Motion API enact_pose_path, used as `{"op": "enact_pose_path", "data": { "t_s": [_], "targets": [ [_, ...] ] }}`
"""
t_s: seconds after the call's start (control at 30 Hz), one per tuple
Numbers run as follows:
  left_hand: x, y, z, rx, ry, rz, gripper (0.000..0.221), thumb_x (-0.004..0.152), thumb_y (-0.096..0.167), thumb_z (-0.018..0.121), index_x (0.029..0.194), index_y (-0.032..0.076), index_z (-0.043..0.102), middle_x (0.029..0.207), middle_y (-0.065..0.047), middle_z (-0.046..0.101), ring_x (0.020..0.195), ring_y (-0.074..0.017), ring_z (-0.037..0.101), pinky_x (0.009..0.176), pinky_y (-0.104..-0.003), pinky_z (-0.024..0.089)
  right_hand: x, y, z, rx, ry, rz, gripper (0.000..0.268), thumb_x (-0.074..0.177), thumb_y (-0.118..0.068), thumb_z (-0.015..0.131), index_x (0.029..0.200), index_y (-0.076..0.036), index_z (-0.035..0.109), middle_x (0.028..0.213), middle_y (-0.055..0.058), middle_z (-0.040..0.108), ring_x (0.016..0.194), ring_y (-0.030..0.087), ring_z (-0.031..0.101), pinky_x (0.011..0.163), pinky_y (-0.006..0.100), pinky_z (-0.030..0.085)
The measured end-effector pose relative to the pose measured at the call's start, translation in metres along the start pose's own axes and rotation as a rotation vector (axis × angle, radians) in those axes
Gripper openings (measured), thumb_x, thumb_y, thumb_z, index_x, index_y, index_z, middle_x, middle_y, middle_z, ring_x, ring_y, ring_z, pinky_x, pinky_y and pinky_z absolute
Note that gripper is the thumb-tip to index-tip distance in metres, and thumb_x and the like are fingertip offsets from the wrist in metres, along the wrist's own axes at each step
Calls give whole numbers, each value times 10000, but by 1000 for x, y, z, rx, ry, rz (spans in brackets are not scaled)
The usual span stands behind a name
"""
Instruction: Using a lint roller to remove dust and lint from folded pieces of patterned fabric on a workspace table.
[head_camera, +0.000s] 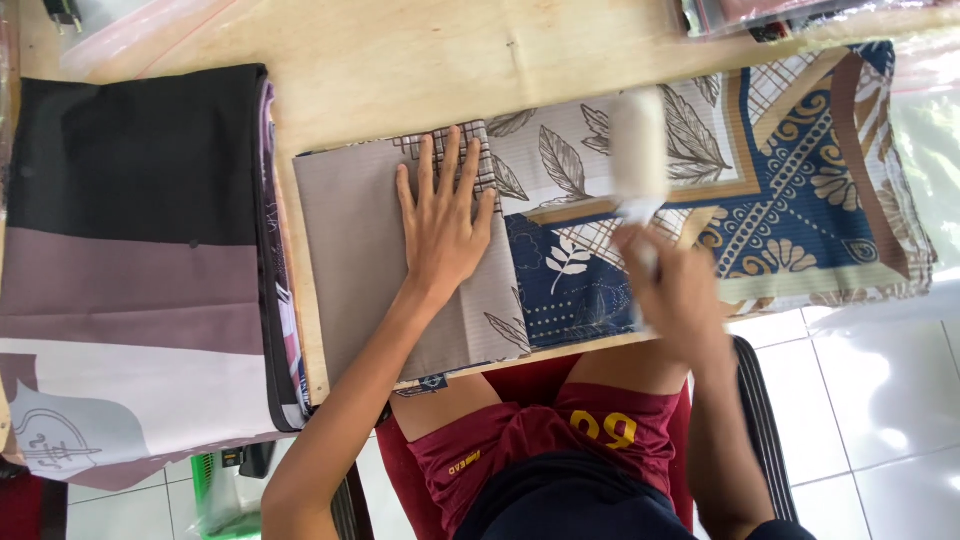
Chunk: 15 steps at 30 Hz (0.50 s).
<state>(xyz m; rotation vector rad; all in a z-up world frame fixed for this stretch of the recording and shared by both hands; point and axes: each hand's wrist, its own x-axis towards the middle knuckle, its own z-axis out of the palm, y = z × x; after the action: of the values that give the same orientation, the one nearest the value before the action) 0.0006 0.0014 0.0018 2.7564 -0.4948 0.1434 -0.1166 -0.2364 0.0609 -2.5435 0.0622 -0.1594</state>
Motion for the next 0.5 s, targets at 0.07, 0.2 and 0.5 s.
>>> {"op": "enact_pose_path", "data": {
  "t_s": [0.07,0.2,0.5],
  "targets": [
    [0,0,-2,-67,-11,-7,582,1115,382,427,1657,208,306,1744,-72,139,1593,-362,79,1230,-662,25,-31,-44,-10,240,-99,0,146,871,-30,654,958,-71,763,693,222,731,656,473,697,652,503,548],
    [-10,8,-27,-300,-10,-14,587,1151,473,165,1674,250,21,1760,-42,-9,1639,-309,19,1289,-610,-49,-78,-65,9,490,-338,141,134,942,-167,631,973,-121,752,873,-22,797,656,94,633,664,273,504],
    [-82,33,-28,-174,-16,64,540,1128,211,350,1633,67,224,1718,-124,220,1606,-297,163,1294,-552,135,-95,-56,26,506,-316,-4,111,998,-136,546,1029,-89,642,641,49,673,422,163,479,497,307,402]
  ]
}}
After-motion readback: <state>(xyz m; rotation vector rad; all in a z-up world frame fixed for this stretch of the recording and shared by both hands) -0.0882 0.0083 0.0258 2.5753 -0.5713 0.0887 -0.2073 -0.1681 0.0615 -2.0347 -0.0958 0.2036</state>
